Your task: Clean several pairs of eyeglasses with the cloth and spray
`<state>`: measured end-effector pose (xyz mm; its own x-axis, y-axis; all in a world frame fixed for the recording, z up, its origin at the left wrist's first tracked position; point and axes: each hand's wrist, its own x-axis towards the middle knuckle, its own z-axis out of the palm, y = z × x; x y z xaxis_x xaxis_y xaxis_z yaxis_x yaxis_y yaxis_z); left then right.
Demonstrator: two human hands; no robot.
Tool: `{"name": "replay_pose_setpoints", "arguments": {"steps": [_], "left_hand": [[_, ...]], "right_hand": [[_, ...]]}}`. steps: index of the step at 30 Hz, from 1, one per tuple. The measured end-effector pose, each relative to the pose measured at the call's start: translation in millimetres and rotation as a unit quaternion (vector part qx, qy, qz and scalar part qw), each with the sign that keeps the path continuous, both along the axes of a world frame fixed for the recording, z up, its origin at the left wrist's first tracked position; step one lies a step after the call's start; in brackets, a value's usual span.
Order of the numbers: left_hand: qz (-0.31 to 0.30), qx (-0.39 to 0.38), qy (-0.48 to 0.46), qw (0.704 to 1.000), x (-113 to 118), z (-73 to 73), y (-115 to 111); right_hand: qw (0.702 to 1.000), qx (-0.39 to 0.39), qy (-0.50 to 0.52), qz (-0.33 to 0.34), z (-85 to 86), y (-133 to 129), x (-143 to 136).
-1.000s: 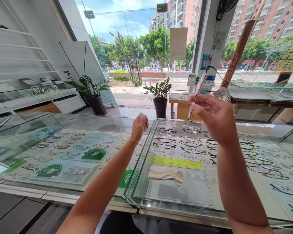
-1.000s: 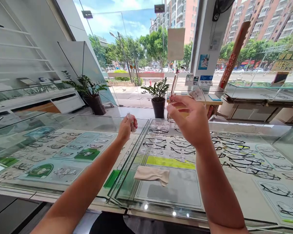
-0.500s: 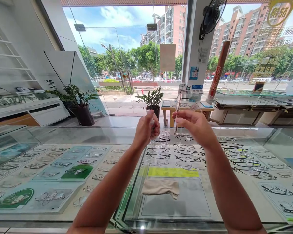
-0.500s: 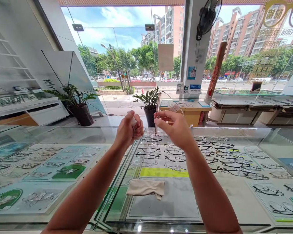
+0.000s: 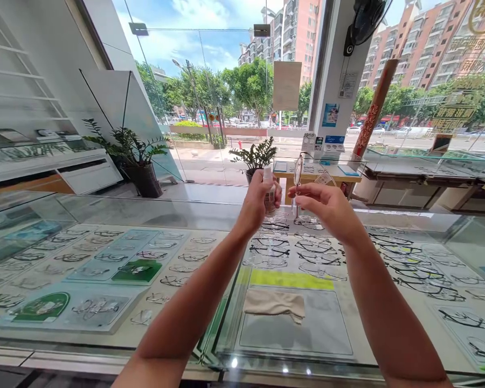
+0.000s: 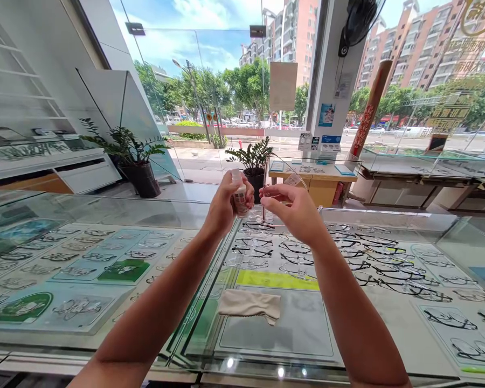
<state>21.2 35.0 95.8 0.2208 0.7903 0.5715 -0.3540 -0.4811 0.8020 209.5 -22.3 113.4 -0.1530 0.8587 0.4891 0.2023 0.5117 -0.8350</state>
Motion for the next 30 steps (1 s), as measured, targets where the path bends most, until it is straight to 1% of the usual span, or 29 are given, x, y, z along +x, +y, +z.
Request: {"name": "replay_pose_setpoints", "arguments": {"steps": [3, 7, 12, 16, 18, 21, 26, 30], "left_hand": [[-0.069, 0.005, -0.011, 0.998, -0.4, 1.2, 0.1], [-0.117, -0.023, 0.004, 0.993, -0.8, -2.3, 2.0], [-0.146, -0.031, 0.053, 0.987, -1.2, -10.2, 10.1], [-0.142, -0.034, 0.050, 0.988, -1.2, -14.2, 15.1], [-0.145, -0.057, 0.036, 0.987, -1.8, -15.0, 16.5], [-0.161, -0.114, 0.021, 0.980, -3.4, -13.8, 17.6], [-0.231, -0.222, -0.008, 0.947, -7.0, -7.3, 18.8], [-0.269, -0.248, 0.014, 0.931, -10.3, -3.7, 19.3]], "right_hand": [[1.000, 0.005, 0.008, -0.009, 0.7, 1.8, 4.9], [1.000, 0.007, 0.022, 0.000, 2.8, 1.2, 8.5], [1.000, 0.017, 0.016, -0.007, 3.3, 1.6, 11.0], [0.999, 0.007, 0.029, -0.014, 1.0, 5.7, 14.2], [0.999, 0.003, 0.032, -0.017, -0.3, 7.9, 15.5], [0.999, 0.001, 0.032, -0.016, -1.1, 9.7, 16.6], [1.000, -0.009, 0.021, -0.011, 0.6, 8.5, 16.0], [1.000, -0.018, -0.007, -0.011, 2.6, 5.6, 14.0]]}}
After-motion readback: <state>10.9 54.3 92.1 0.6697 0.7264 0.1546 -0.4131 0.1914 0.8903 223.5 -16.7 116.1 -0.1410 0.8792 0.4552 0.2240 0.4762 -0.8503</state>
